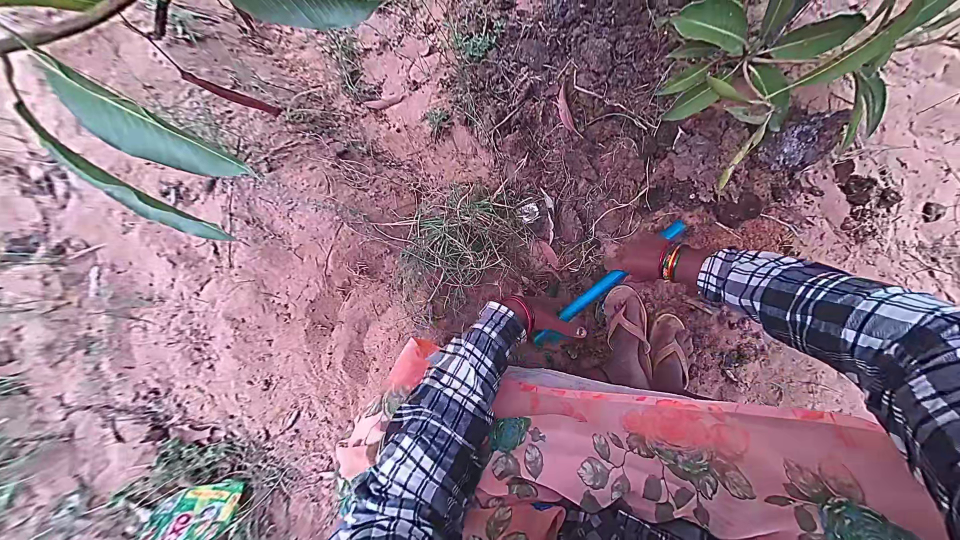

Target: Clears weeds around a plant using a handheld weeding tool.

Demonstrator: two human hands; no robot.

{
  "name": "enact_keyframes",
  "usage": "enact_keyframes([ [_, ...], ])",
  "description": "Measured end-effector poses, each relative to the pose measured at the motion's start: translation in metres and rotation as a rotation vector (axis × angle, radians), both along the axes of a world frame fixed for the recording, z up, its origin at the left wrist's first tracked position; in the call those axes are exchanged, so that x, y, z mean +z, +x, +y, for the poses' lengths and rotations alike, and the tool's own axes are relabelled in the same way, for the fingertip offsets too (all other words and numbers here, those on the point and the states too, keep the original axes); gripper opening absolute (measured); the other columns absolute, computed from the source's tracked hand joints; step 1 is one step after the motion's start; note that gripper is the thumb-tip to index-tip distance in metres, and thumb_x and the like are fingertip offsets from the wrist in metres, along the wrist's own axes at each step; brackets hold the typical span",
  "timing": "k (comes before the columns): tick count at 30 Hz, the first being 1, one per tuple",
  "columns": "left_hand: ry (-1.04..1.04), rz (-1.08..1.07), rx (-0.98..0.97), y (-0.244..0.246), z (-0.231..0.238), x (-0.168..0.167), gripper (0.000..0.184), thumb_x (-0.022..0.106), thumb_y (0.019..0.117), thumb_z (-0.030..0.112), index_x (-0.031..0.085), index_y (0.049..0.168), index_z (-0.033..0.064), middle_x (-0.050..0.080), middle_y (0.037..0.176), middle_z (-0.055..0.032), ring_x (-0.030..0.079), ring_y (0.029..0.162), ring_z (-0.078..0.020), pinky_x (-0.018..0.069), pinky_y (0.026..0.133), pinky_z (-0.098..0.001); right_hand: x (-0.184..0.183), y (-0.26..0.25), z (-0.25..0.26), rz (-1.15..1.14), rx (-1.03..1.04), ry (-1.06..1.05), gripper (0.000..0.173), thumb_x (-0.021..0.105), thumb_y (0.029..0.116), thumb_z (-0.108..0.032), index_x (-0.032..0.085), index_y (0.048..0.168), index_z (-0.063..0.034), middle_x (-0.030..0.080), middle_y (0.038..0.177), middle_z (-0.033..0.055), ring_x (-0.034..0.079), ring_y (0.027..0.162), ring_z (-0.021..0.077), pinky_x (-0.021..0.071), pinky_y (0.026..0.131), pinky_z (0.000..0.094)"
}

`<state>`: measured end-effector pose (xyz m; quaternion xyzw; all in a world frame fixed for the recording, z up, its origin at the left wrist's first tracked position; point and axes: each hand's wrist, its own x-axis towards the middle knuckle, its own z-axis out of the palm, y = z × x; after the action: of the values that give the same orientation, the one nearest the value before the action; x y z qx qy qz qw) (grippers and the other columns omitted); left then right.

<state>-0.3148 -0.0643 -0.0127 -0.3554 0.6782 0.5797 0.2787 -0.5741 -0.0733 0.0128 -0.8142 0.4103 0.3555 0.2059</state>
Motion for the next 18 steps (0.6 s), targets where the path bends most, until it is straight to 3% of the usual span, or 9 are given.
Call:
enact_keyframes([
  [2, -0.033, 0.018, 0.068, -0.014, 0.008, -0.010, 0.072, 0.071, 0.0978, 0.041, 0.042, 0.154, 0.0069, 0.055, 0.143, -0.0257, 0.056, 0.130, -0.0392, 0.0438, 0.108, -0.0594, 0.011, -0.001, -0.012, 0.022, 0.026, -0.014, 0.032, 0.071, 0.0963, -0.018, 0.067, 0.127, -0.0113, 0.072, 0.105, 0.0195, 0.071, 0.098, 0.0431, 0.0538, 0.078, 0.0632],
  [6, 0.008, 0.059, 0.054, -0.019, 0.012, -0.011, 0.046, 0.067, 0.1015, 0.033, 0.058, 0.141, 0.0106, 0.061, 0.137, -0.0190, 0.060, 0.125, -0.0316, 0.0444, 0.108, -0.0544, 0.028, 0.009, -0.021, 0.012, 0.098, -0.026, 0.034, 0.074, 0.0937, -0.017, 0.069, 0.127, -0.0145, 0.074, 0.101, 0.0180, 0.071, 0.094, 0.0426, 0.0530, 0.076, 0.0636],
  [8, -0.041, 0.118, 0.140, -0.023, 0.011, -0.001, 0.041, 0.067, 0.1010, 0.030, 0.062, 0.135, 0.0072, 0.065, 0.127, -0.0195, 0.064, 0.116, -0.0308, 0.0476, 0.103, -0.0538, 0.054, 0.006, -0.028, 0.036, 0.107, -0.073, 0.030, 0.075, 0.0933, -0.015, 0.070, 0.123, -0.0133, 0.073, 0.099, 0.0185, 0.070, 0.094, 0.0435, 0.0522, 0.077, 0.0646],
  [10, -0.146, 0.215, 0.365, -0.032, 0.011, 0.015, 0.038, 0.067, 0.1009, 0.026, 0.063, 0.129, 0.0007, 0.068, 0.116, -0.0241, 0.065, 0.107, -0.0367, 0.0492, 0.097, -0.0581, 0.094, -0.006, -0.040, 0.052, 0.140, -0.218, 0.026, 0.076, 0.0908, -0.012, 0.071, 0.117, -0.0116, 0.072, 0.093, 0.0192, 0.070, 0.089, 0.0442, 0.0518, 0.075, 0.0644],
  [12, -0.289, 0.375, 0.565, -0.043, 0.005, 0.025, 0.036, 0.068, 0.1007, 0.025, 0.064, 0.127, 0.0008, 0.070, 0.106, -0.0240, 0.068, 0.097, -0.0384, 0.0521, 0.088, -0.0603, 0.143, -0.017, -0.053, 0.114, 0.183, -0.368, 0.024, 0.076, 0.0915, -0.013, 0.070, 0.115, -0.0100, 0.070, 0.092, 0.0209, 0.069, 0.089, 0.0456, 0.0511, 0.077, 0.0652],
  [15, -0.403, 0.476, 0.559, -0.040, -0.018, 0.050, 0.037, 0.068, 0.1009, 0.028, 0.063, 0.123, -0.0019, 0.068, 0.104, -0.0224, 0.066, 0.097, -0.0364, 0.0498, 0.091, -0.0597, 0.192, -0.017, -0.052, 0.116, 0.208, -0.567, 0.023, 0.075, 0.0905, -0.007, 0.071, 0.113, -0.0081, 0.069, 0.095, 0.0229, 0.067, 0.091, 0.0479, 0.0472, 0.083, 0.0688],
  [18, -0.383, 0.346, 0.442, -0.010, -0.026, 0.071, 0.037, 0.068, 0.1011, 0.031, 0.064, 0.121, -0.0001, 0.072, 0.099, -0.0180, 0.070, 0.089, -0.0313, 0.0544, 0.087, -0.0557, 0.174, 0.001, -0.030, 0.053, 0.061, -0.554, 0.028, 0.075, 0.0922, -0.011, 0.068, 0.119, -0.0062, 0.070, 0.103, 0.0229, 0.067, 0.098, 0.0464, 0.0425, 0.091, 0.0690],
])
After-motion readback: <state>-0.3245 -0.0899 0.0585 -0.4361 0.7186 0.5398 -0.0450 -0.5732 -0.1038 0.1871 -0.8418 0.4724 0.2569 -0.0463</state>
